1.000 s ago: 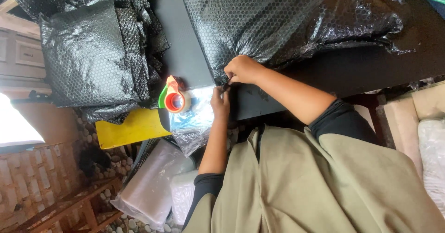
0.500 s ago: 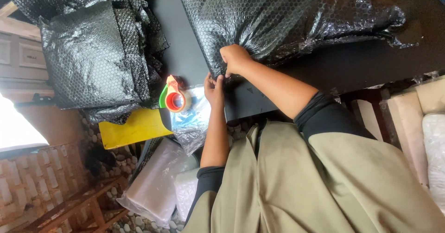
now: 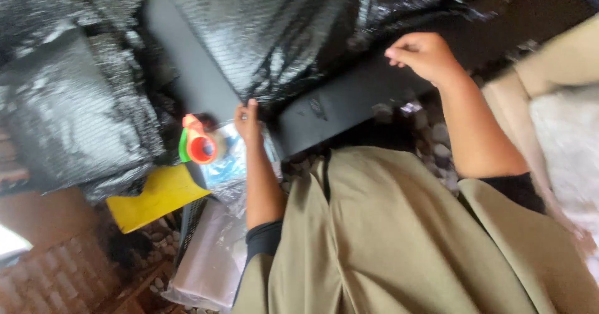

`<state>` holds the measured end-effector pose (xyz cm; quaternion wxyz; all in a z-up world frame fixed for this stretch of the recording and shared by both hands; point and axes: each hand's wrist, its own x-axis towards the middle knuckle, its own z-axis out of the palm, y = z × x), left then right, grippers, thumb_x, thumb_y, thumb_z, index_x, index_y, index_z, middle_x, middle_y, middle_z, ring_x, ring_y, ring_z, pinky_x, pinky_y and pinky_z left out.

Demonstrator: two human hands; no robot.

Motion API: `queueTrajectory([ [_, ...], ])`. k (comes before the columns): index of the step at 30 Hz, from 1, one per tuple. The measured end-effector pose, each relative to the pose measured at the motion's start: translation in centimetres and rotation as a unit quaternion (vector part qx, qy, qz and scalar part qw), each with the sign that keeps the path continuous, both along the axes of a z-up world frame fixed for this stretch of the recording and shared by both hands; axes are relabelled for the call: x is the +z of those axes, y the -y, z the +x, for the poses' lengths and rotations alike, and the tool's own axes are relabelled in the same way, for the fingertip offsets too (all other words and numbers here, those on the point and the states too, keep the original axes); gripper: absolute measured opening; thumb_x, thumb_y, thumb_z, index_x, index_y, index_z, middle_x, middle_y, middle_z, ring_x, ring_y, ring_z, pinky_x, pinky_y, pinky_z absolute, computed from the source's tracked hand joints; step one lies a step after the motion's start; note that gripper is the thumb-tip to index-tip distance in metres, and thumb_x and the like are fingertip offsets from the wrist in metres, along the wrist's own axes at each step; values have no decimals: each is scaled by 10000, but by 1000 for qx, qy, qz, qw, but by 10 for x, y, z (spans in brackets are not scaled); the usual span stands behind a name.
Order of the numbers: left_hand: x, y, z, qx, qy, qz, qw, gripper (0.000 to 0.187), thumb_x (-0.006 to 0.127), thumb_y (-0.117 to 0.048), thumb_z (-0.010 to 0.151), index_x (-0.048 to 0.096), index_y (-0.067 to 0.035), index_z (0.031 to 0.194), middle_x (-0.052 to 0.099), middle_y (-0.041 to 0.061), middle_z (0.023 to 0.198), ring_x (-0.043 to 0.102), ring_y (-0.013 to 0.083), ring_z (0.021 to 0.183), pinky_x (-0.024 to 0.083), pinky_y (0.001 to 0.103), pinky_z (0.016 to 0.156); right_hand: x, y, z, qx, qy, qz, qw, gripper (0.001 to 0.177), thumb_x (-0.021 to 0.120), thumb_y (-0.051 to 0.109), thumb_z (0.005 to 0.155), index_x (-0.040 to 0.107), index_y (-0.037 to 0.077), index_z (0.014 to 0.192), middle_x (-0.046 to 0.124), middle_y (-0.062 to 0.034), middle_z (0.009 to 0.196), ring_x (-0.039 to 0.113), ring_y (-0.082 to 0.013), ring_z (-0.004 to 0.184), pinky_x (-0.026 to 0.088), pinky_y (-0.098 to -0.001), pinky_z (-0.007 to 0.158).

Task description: The person wraps a large item in black bubble wrap, folds the edges, and secures them with clear packing tape. They then use a green marker to write on the wrapped package.

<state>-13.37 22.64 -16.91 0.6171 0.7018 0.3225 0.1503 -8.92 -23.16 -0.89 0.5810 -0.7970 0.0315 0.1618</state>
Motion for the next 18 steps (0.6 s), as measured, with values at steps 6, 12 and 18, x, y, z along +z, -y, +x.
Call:
queueTrajectory([
  [6,-36,-22,6,-17,63,-89,994,420,873,-208,889,500,-161,703,712,11,1002,639,108,794,537,229,709,-154,106,-101,-150,-12,-298,943,306,789,540,909,798,280,1069,757,22,902,728,-208,947,543,-310,847],
  [12,-65,-45,7,-41,83,-133,987,425,846,-165,923,476,-149,713,672,10,876,637,108,724,544,212,657,-122,60,-127,-222,-175,-131,950,419,834,535,831,787,236,1120,771,-12,999,717,-229,1029,538,-353,935],
  [18,-19,-15,-1,-39,103,-129,985,412,836,-156,924,471,-145,736,667,10,959,638,104,815,555,221,726,-136,48,-115,-155,-116,-225,955,229,815,437,833,812,272,992,759,60,810,734,-194,914,560,-309,841],
])
